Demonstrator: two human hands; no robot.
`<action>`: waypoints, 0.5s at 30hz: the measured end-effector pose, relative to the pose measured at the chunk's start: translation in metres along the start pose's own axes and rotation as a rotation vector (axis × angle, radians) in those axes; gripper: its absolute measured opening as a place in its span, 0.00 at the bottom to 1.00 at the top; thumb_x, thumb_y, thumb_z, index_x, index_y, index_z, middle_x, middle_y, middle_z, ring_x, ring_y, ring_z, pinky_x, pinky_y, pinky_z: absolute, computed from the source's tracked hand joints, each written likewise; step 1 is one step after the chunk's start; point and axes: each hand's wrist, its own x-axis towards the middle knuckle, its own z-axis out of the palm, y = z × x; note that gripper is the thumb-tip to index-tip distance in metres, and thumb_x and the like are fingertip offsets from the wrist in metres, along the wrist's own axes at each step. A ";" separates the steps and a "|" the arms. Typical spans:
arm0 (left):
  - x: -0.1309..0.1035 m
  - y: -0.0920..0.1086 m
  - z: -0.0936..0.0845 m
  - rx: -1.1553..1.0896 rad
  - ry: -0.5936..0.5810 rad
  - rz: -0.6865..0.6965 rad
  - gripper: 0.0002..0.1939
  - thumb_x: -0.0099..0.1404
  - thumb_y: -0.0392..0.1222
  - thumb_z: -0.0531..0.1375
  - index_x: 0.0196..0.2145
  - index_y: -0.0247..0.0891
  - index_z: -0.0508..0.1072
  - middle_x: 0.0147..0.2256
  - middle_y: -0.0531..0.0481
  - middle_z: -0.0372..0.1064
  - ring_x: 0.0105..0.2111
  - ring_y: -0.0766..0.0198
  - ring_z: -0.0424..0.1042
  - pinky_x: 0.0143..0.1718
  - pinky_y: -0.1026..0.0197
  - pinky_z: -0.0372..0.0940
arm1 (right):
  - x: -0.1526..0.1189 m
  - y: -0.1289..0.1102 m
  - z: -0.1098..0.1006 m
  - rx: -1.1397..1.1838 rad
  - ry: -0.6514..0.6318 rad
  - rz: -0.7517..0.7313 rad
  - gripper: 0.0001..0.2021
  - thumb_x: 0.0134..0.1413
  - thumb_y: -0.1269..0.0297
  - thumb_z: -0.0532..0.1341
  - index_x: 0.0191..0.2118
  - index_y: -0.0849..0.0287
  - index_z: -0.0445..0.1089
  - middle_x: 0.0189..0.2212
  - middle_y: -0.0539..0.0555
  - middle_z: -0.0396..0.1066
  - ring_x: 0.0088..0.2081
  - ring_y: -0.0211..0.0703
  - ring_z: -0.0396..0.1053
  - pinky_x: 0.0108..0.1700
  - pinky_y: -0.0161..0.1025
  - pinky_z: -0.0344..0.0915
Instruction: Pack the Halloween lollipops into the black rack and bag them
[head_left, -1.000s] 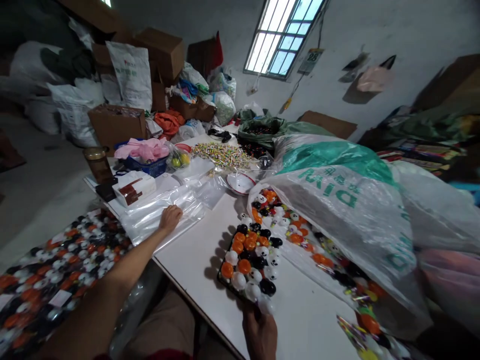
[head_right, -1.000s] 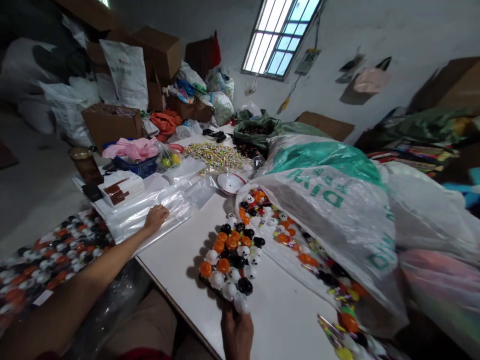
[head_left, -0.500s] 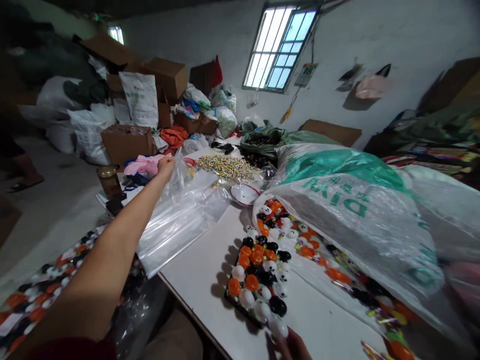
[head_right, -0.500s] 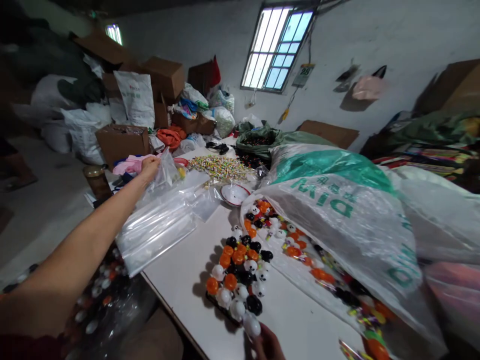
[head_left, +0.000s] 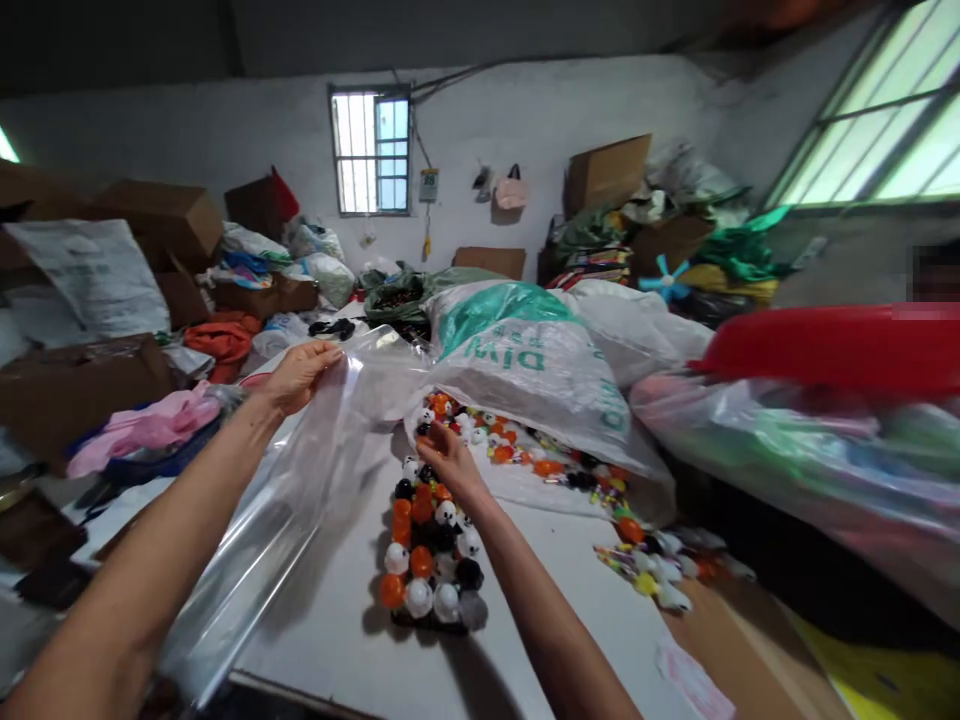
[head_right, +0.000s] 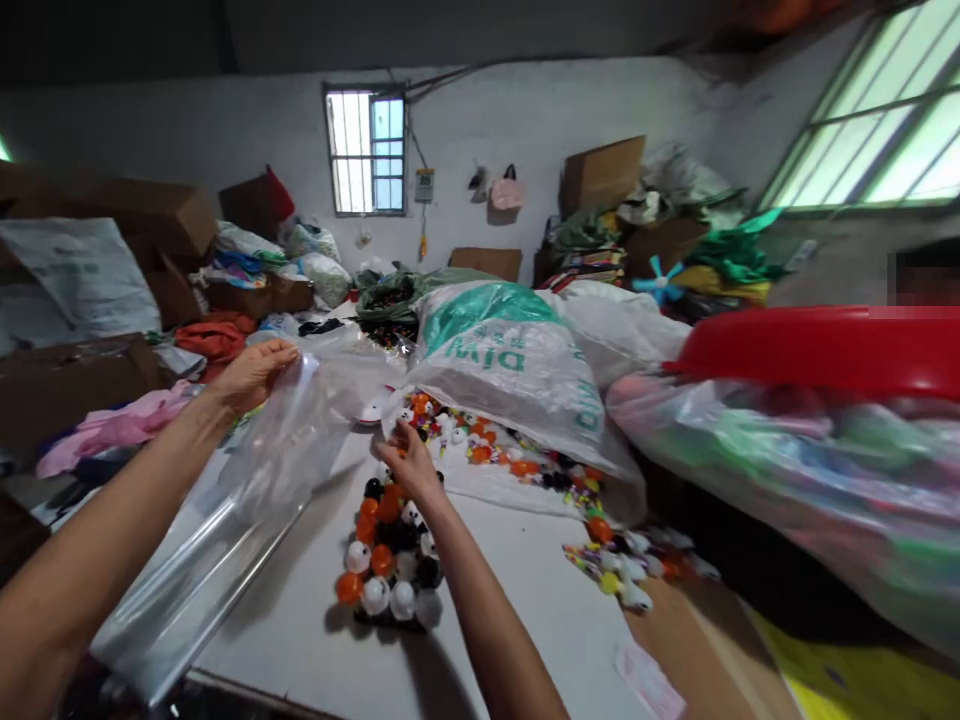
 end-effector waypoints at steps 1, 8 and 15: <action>0.000 0.005 0.008 -0.033 -0.037 -0.012 0.18 0.51 0.52 0.69 0.27 0.36 0.70 0.23 0.54 0.67 0.22 0.68 0.68 0.26 0.65 0.64 | 0.004 0.000 0.009 0.088 -0.038 0.036 0.32 0.35 0.46 0.73 0.47 0.56 0.73 0.47 0.60 0.75 0.46 0.51 0.73 0.45 0.46 0.71; -0.015 0.005 0.050 -0.109 -0.237 -0.075 0.25 0.42 0.56 0.74 0.27 0.35 0.69 0.25 0.50 0.73 0.24 0.65 0.73 0.28 0.65 0.66 | -0.014 -0.009 0.000 0.308 -0.248 0.040 0.28 0.39 0.44 0.73 0.45 0.56 0.75 0.35 0.53 0.77 0.36 0.40 0.74 0.43 0.40 0.69; -0.028 0.001 0.083 -0.143 -0.329 -0.045 0.23 0.48 0.57 0.71 0.27 0.36 0.70 0.25 0.49 0.75 0.25 0.63 0.74 0.30 0.61 0.69 | -0.007 0.008 -0.006 0.378 0.048 0.202 0.31 0.24 0.46 0.77 0.37 0.56 0.73 0.36 0.52 0.75 0.33 0.38 0.71 0.34 0.35 0.68</action>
